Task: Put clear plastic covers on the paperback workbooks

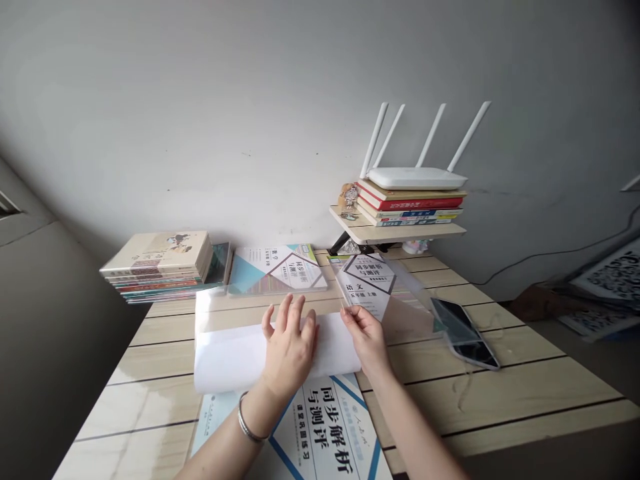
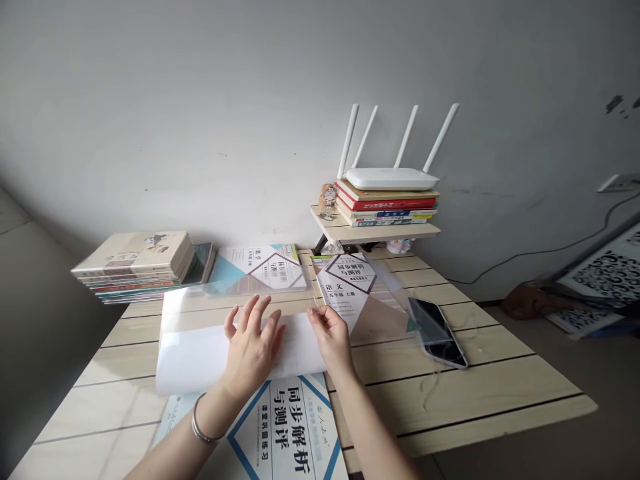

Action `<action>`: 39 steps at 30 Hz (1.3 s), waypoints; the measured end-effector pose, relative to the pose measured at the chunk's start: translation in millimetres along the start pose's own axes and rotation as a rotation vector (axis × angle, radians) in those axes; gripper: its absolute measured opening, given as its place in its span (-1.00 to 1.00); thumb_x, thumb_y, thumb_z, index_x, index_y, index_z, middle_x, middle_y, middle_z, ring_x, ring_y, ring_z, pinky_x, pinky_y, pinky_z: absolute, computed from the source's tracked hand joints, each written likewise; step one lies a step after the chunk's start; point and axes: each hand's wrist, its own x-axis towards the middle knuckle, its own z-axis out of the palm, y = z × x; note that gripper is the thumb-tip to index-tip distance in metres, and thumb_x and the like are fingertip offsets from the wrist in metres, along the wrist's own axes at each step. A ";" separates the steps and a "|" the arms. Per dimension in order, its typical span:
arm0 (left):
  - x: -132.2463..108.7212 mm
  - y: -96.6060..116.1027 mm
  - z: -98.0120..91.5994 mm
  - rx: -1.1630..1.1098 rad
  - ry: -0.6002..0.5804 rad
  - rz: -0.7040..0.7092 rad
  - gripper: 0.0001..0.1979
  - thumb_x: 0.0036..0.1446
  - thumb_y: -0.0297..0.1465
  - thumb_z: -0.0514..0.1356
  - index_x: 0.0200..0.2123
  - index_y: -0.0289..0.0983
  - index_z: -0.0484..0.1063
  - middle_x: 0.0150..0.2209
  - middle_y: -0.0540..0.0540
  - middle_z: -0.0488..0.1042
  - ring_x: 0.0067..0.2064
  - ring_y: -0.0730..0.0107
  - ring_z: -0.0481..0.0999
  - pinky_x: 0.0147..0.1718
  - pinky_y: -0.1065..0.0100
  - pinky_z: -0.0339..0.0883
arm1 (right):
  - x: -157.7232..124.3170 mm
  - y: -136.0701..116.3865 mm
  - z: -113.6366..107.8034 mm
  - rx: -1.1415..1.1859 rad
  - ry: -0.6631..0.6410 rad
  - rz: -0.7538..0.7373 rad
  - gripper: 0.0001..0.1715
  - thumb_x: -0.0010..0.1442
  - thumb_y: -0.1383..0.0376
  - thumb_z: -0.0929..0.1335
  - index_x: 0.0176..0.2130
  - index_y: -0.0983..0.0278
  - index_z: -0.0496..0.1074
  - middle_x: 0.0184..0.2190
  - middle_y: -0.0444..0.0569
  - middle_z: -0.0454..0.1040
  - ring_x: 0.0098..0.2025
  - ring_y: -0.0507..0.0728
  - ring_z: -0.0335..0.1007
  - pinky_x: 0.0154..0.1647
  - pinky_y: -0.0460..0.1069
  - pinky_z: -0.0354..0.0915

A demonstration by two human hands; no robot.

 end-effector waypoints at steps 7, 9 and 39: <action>9.9 13.1 18.9 0.017 0.000 0.163 -0.82 0.20 -0.47 0.06 -0.18 -0.21 0.43 -0.20 -0.10 0.50 -0.11 0.31 0.42 -0.07 0.19 0.04 | -1.0 -4.4 -0.2 0.098 -0.017 0.087 -0.62 -0.13 0.03 0.48 -0.53 0.26 0.39 -0.57 -0.14 0.40 -0.50 0.04 0.24 -0.45 -0.06 0.19; 11.5 13.9 19.9 0.043 0.000 0.218 -0.82 0.19 -0.48 0.06 -0.21 -0.22 0.44 -0.28 -0.09 0.48 -0.22 0.34 0.41 -0.17 0.21 0.06 | -0.4 -5.6 -0.8 0.122 -0.034 0.106 -0.64 -0.13 0.04 0.49 -0.52 0.26 0.42 -0.54 -0.13 0.44 -0.48 0.06 0.27 -0.43 -0.05 0.21; 16.3 13.9 22.0 0.051 0.158 0.290 -0.89 0.14 -0.49 0.14 -0.26 -0.30 0.44 -0.42 -0.03 0.43 -0.36 0.39 0.32 -0.31 0.23 0.01 | -32.3 7.4 -4.3 -0.166 0.235 -0.053 -0.63 0.01 0.02 0.37 -0.51 0.28 0.44 -0.43 -0.08 0.39 -0.38 0.08 0.29 -0.36 -0.05 0.23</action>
